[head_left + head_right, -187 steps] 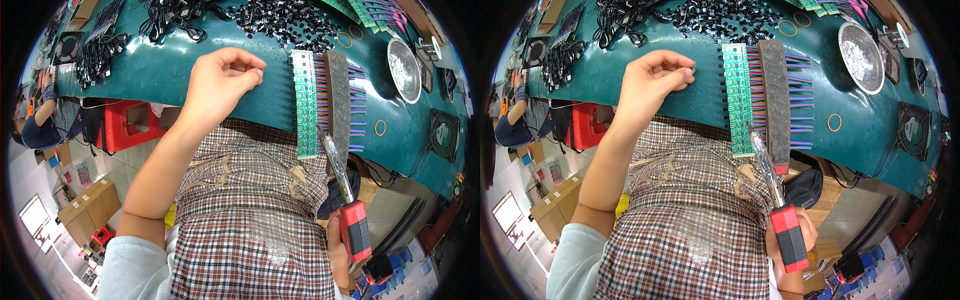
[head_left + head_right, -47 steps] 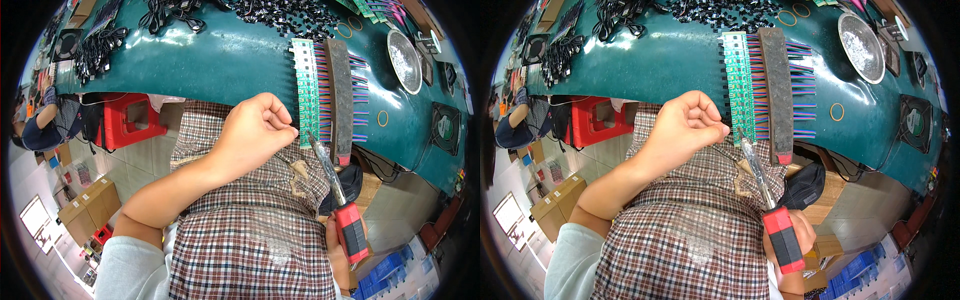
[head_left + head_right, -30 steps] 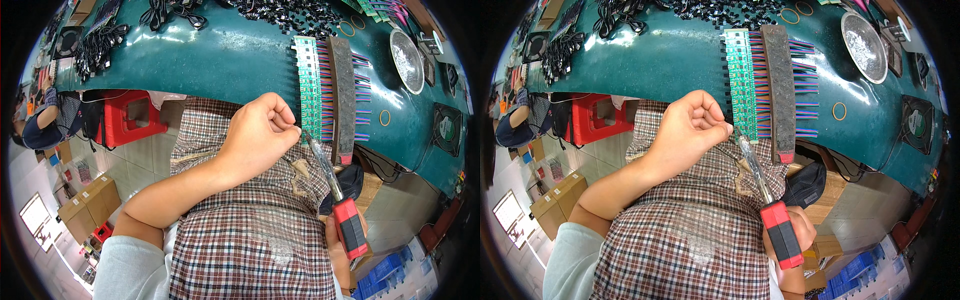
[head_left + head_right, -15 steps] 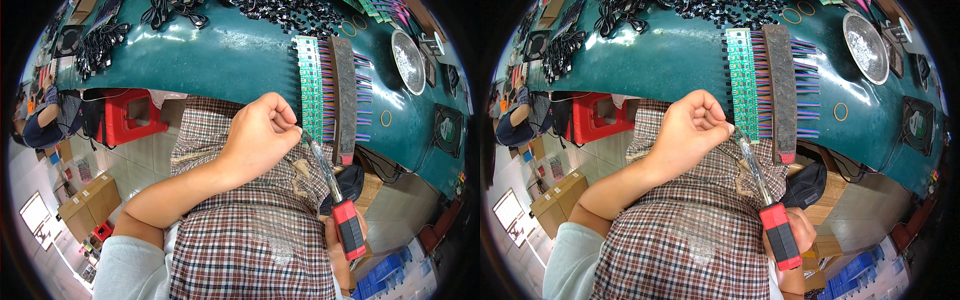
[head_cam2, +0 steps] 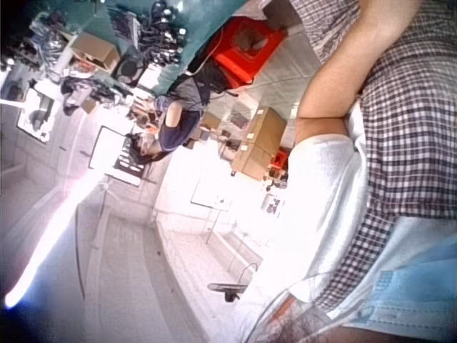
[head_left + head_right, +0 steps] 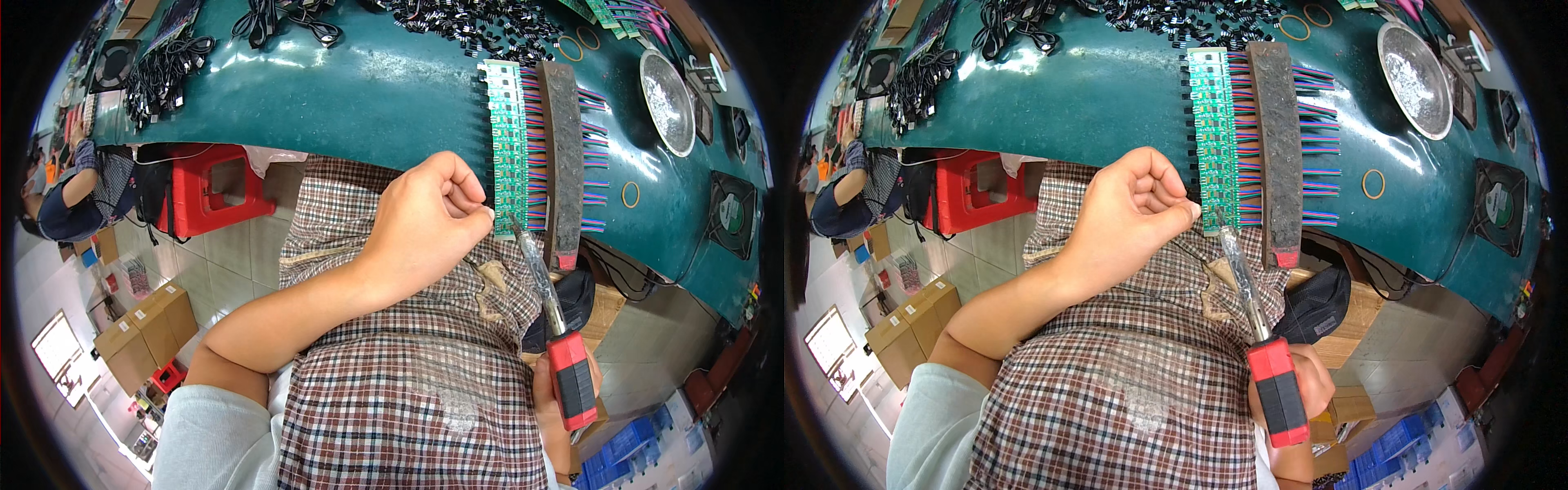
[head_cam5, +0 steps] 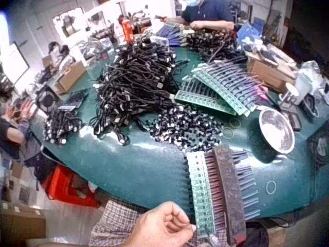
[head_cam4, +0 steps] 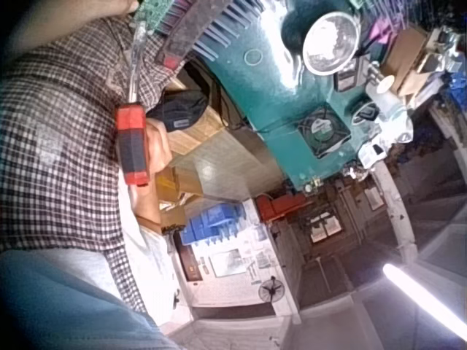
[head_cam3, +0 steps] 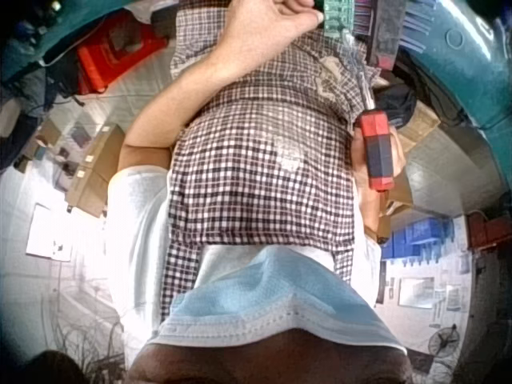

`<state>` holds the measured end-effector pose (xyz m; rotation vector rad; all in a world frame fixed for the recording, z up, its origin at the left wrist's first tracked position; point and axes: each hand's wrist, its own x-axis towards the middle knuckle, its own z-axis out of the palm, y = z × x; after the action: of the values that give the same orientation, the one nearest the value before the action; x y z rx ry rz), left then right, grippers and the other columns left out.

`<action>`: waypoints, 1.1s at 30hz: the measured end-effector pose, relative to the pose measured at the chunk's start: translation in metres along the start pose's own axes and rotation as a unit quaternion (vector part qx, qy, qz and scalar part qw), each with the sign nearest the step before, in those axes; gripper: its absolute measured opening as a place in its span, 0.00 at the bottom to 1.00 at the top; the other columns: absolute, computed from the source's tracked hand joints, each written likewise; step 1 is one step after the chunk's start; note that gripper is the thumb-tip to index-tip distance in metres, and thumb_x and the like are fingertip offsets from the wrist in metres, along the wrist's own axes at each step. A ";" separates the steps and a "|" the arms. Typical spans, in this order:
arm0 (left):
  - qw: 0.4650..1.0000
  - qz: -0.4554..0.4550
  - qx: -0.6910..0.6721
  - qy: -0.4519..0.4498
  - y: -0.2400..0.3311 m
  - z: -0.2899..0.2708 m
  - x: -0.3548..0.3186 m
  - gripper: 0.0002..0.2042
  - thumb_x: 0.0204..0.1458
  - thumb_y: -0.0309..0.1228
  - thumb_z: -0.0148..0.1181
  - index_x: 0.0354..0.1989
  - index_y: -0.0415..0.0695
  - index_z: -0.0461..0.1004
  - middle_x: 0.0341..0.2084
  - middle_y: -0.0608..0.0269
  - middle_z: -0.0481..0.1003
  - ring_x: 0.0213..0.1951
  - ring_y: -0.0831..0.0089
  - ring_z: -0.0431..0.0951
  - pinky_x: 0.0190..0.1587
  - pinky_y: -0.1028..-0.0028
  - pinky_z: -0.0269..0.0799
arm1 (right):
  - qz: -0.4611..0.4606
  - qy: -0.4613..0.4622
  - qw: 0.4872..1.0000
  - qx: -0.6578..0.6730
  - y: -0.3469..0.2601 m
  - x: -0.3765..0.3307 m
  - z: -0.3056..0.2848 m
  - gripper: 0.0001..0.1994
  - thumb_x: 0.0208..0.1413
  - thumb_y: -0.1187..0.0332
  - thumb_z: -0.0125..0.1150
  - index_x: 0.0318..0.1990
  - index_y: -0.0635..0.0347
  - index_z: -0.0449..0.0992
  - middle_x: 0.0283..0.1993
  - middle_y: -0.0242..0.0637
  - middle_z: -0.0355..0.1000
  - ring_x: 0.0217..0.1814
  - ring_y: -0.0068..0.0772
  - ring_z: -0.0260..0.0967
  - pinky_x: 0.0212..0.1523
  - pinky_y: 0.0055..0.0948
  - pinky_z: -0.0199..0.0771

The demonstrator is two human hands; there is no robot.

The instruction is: The person places small electronic components onto circuit boards and solders them using a soldering iron, then attaches and solders wires to the boards.

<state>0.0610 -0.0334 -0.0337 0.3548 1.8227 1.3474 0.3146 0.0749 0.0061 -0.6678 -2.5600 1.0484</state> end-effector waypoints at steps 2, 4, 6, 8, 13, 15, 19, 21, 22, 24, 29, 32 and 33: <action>1.000 -0.001 0.001 0.000 0.000 0.000 0.000 0.10 0.52 0.20 0.67 0.36 0.40 0.69 0.29 0.66 0.77 0.31 0.85 0.76 0.36 0.82 0.73 | -0.013 0.012 1.000 -0.011 0.003 -0.002 0.000 0.10 0.41 0.79 0.69 0.32 0.67 0.74 0.27 0.45 0.74 0.25 0.40 0.74 0.28 0.28 0.74; 1.000 -0.001 0.007 -0.001 0.000 0.000 0.000 0.10 0.53 0.20 0.67 0.36 0.40 0.69 0.29 0.66 0.77 0.31 0.85 0.76 0.36 0.83 0.73 | -0.014 0.015 1.000 -0.008 0.002 -0.002 0.001 0.11 0.41 0.79 0.69 0.33 0.67 0.75 0.27 0.45 0.74 0.25 0.40 0.74 0.28 0.29 0.74; 1.000 -0.004 0.007 0.000 0.000 0.000 0.000 0.10 0.53 0.20 0.67 0.36 0.40 0.69 0.29 0.66 0.76 0.31 0.85 0.76 0.36 0.83 0.73 | -0.014 0.018 1.000 -0.005 0.002 0.000 0.001 0.11 0.41 0.79 0.69 0.34 0.68 0.75 0.27 0.45 0.74 0.25 0.40 0.74 0.28 0.29 0.74; 1.000 -0.007 0.007 0.000 0.000 0.000 0.000 0.10 0.53 0.20 0.67 0.36 0.40 0.69 0.29 0.67 0.76 0.31 0.85 0.76 0.35 0.83 0.73 | -0.014 0.011 1.000 0.016 0.001 0.001 0.001 0.11 0.41 0.79 0.69 0.35 0.68 0.75 0.27 0.46 0.74 0.25 0.40 0.74 0.28 0.29 0.74; 1.000 -0.004 0.000 0.002 0.001 0.000 0.000 0.10 0.53 0.20 0.67 0.36 0.40 0.69 0.28 0.66 0.76 0.31 0.85 0.76 0.35 0.83 0.73 | -0.021 0.008 1.000 0.020 0.002 0.003 0.001 0.11 0.41 0.79 0.69 0.34 0.68 0.75 0.27 0.46 0.74 0.25 0.41 0.74 0.28 0.30 0.74; 1.000 -0.006 0.006 0.004 0.001 0.000 -0.001 0.10 0.53 0.20 0.67 0.35 0.40 0.69 0.28 0.66 0.77 0.31 0.85 0.76 0.36 0.83 0.73 | -0.022 0.009 1.000 0.019 0.001 0.003 0.001 0.11 0.41 0.79 0.69 0.34 0.68 0.75 0.27 0.46 0.74 0.25 0.41 0.74 0.28 0.30 0.74; 1.000 0.009 0.018 0.003 0.000 -0.001 -0.002 0.10 0.53 0.22 0.68 0.37 0.39 0.70 0.29 0.66 0.77 0.31 0.84 0.77 0.35 0.82 0.74 | 0.009 0.032 0.999 -0.001 0.000 -0.002 0.003 0.10 0.42 0.79 0.69 0.33 0.68 0.74 0.27 0.46 0.74 0.25 0.41 0.74 0.27 0.30 0.74; 0.999 -0.012 0.026 -0.021 0.013 -0.008 -0.001 0.09 0.54 0.22 0.68 0.38 0.38 0.71 0.29 0.65 0.78 0.31 0.83 0.77 0.34 0.82 0.74 | 0.036 0.043 0.998 0.004 0.003 -0.008 0.004 0.10 0.42 0.79 0.69 0.33 0.68 0.74 0.27 0.46 0.74 0.25 0.41 0.73 0.27 0.30 0.74; 0.998 -0.033 0.035 -0.046 0.017 -0.013 0.001 0.09 0.54 0.23 0.68 0.38 0.37 0.72 0.29 0.64 0.78 0.30 0.83 0.78 0.34 0.82 0.74 | 0.040 0.047 0.998 0.008 0.006 -0.011 0.003 0.10 0.43 0.79 0.69 0.33 0.68 0.74 0.27 0.46 0.74 0.25 0.42 0.73 0.27 0.31 0.73; 0.998 -0.007 0.055 -0.024 0.021 -0.030 0.014 0.06 0.57 0.25 0.66 0.39 0.37 0.76 0.27 0.66 0.79 0.29 0.83 0.78 0.33 0.81 0.74 | 0.043 0.050 0.998 0.013 0.006 -0.010 0.001 0.10 0.43 0.79 0.69 0.32 0.68 0.74 0.27 0.46 0.73 0.25 0.42 0.73 0.26 0.31 0.73; 0.908 0.231 0.292 0.193 0.032 -0.064 0.079 0.06 0.52 0.34 0.65 0.34 0.48 0.83 0.26 0.62 0.82 0.31 0.62 0.83 0.36 0.65 0.76 | 0.016 0.033 0.999 -0.034 0.001 -0.006 -0.002 0.12 0.43 0.79 0.69 0.35 0.67 0.73 0.27 0.46 0.73 0.24 0.42 0.73 0.26 0.31 0.72; 0.862 0.306 0.338 0.222 0.025 -0.066 0.111 0.05 0.51 0.34 0.66 0.34 0.49 0.83 0.28 0.63 0.81 0.33 0.62 0.82 0.35 0.63 0.76 | 0.011 0.013 0.999 -0.028 -0.003 0.002 -0.004 0.12 0.43 0.79 0.68 0.36 0.66 0.72 0.28 0.46 0.73 0.25 0.43 0.73 0.26 0.31 0.73; 0.840 0.333 0.360 0.234 0.024 -0.062 0.119 0.05 0.51 0.34 0.66 0.33 0.49 0.83 0.28 0.64 0.80 0.33 0.61 0.82 0.36 0.63 0.76 | 0.013 0.014 0.999 -0.030 -0.004 0.001 -0.005 0.12 0.43 0.79 0.68 0.36 0.66 0.72 0.28 0.46 0.73 0.25 0.43 0.73 0.26 0.31 0.73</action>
<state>-0.0654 0.0114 -0.0594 1.2417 2.7653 1.1671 0.3148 0.0758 0.0121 -0.7271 -2.5740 0.9650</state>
